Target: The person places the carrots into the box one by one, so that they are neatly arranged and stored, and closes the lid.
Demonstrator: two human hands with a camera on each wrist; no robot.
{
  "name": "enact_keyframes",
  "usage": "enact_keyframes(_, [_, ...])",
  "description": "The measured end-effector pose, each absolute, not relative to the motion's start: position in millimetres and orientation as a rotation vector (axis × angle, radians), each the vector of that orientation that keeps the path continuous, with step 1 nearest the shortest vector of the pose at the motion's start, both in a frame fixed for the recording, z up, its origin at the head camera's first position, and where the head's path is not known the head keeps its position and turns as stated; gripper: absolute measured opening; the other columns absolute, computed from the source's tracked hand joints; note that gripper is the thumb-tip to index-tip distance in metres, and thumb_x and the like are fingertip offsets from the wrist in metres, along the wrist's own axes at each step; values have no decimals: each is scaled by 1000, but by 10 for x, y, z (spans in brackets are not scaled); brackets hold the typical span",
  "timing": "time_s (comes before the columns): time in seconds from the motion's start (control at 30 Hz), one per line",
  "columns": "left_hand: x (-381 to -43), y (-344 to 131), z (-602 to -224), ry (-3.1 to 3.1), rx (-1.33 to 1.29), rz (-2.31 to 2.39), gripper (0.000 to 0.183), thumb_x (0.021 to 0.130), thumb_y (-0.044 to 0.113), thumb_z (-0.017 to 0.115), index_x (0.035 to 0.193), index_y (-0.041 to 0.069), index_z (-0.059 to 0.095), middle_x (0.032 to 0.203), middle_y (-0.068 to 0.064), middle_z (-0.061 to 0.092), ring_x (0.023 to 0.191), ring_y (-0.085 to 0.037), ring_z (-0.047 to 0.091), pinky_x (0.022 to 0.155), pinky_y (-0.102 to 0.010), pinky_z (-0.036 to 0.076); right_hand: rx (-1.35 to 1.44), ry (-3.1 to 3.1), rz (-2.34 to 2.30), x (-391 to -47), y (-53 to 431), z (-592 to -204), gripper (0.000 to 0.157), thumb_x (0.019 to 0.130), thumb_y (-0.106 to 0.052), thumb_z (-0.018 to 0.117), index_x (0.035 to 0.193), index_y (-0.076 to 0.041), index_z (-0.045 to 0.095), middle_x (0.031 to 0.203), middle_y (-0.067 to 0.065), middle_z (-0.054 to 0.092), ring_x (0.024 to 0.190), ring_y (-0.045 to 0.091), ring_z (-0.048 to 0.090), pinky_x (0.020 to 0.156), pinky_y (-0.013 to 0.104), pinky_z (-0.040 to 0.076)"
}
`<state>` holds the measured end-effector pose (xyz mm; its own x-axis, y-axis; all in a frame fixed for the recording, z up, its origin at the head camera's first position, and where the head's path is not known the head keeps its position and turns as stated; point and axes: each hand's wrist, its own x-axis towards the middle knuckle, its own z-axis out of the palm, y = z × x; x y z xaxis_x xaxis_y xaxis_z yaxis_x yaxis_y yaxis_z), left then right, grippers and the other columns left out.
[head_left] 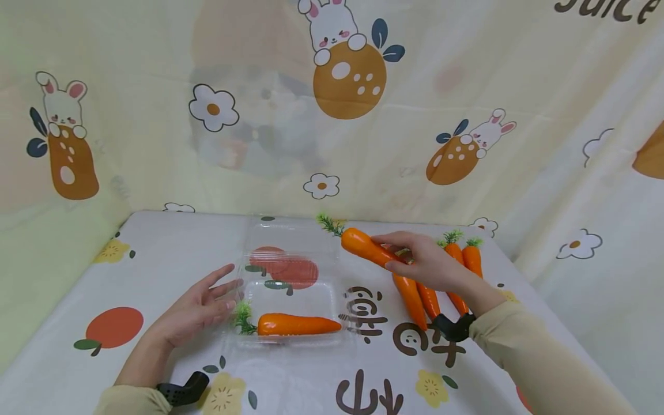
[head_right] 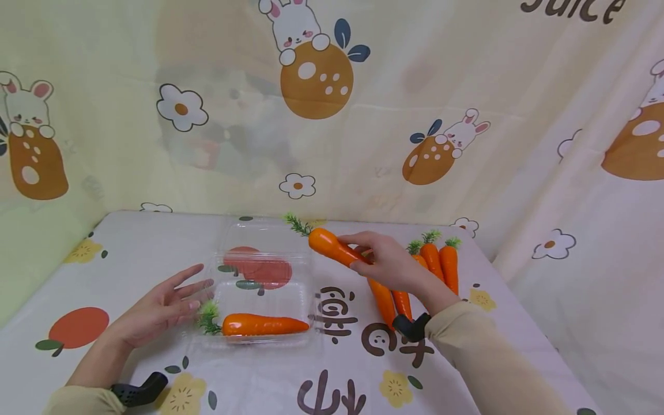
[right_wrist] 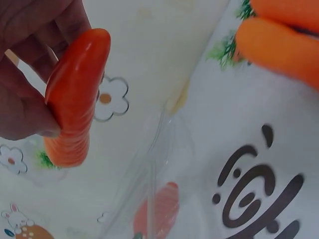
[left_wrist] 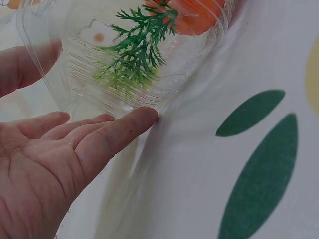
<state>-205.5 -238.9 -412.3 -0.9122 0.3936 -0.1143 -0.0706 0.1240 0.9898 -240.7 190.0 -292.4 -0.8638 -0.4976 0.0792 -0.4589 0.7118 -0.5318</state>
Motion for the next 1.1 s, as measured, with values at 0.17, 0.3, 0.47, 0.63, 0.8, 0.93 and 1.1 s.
enact_keyframes(0.17, [-2054, -2391, -4116, 2044, 330, 1857, 84, 101, 13, 60, 165, 9, 5, 167, -29, 20, 152, -48, 29, 113, -44, 47, -838, 2776, -815, -2428, 1721, -2941, 48, 96, -5, 67, 144, -11, 60, 135, 11, 66, 109, 25, 67, 95, 43, 60])
enact_keyframes(0.3, [-2061, -2393, -4123, 2054, 319, 1853, 84, 101, 13, 61, 165, 10, 6, 167, -28, 21, 152, -48, 29, 112, -42, 48, -877, 2732, -793, -2442, 1568, -2956, 48, 97, -6, 67, 144, -11, 60, 132, 9, 67, 106, 22, 67, 93, 39, 61])
enact_keyframes(0.47, [-2073, -2400, -4135, 2066, 325, 1852, 84, 101, 14, 61, 165, 10, 7, 166, -28, 22, 151, -48, 30, 111, -42, 49, -978, 2680, -780, -2460, 1421, -3005, 46, 96, -3, 66, 142, -7, 61, 130, 9, 69, 104, 20, 66, 93, 34, 60])
enact_keyframes(0.63, [-2070, -2399, -4129, 2057, 333, 1854, 84, 101, 12, 60, 165, 9, 6, 166, -29, 21, 152, -48, 29, 114, -49, 44, -975, 2642, -735, -2465, 1296, -3054, 46, 96, -4, 67, 141, -10, 62, 132, 7, 68, 106, 19, 65, 93, 32, 59])
enact_keyframes(0.8, [-2066, -2393, -4130, 2051, 342, 1857, 84, 101, 12, 59, 165, 8, 4, 166, -30, 20, 152, -48, 28, 114, -49, 44, -1026, 2588, -685, -2470, 1182, -3081, 45, 97, -4, 66, 141, -10, 61, 139, 8, 65, 112, 21, 64, 96, 33, 59])
enact_keyframes(0.93, [-2065, -2395, -4139, 2043, 331, 1864, 84, 101, 11, 60, 165, 8, 5, 166, -29, 22, 152, -48, 29, 112, -46, 47, -1027, 2548, -663, -2467, 1092, -3100, 45, 97, -3, 65, 141, -10, 62, 140, 8, 64, 113, 22, 63, 97, 33, 59])
enact_keyframes(1.1, [-2070, -2391, -4154, 2049, 320, 1864, 85, 101, 12, 61, 165, 9, 6, 166, -30, 22, 151, -49, 30, 111, -44, 48, -1010, 2515, -625, -2459, 966, -3139, 44, 97, -2, 65, 140, -13, 64, 136, 6, 66, 110, 19, 62, 97, 32, 59])
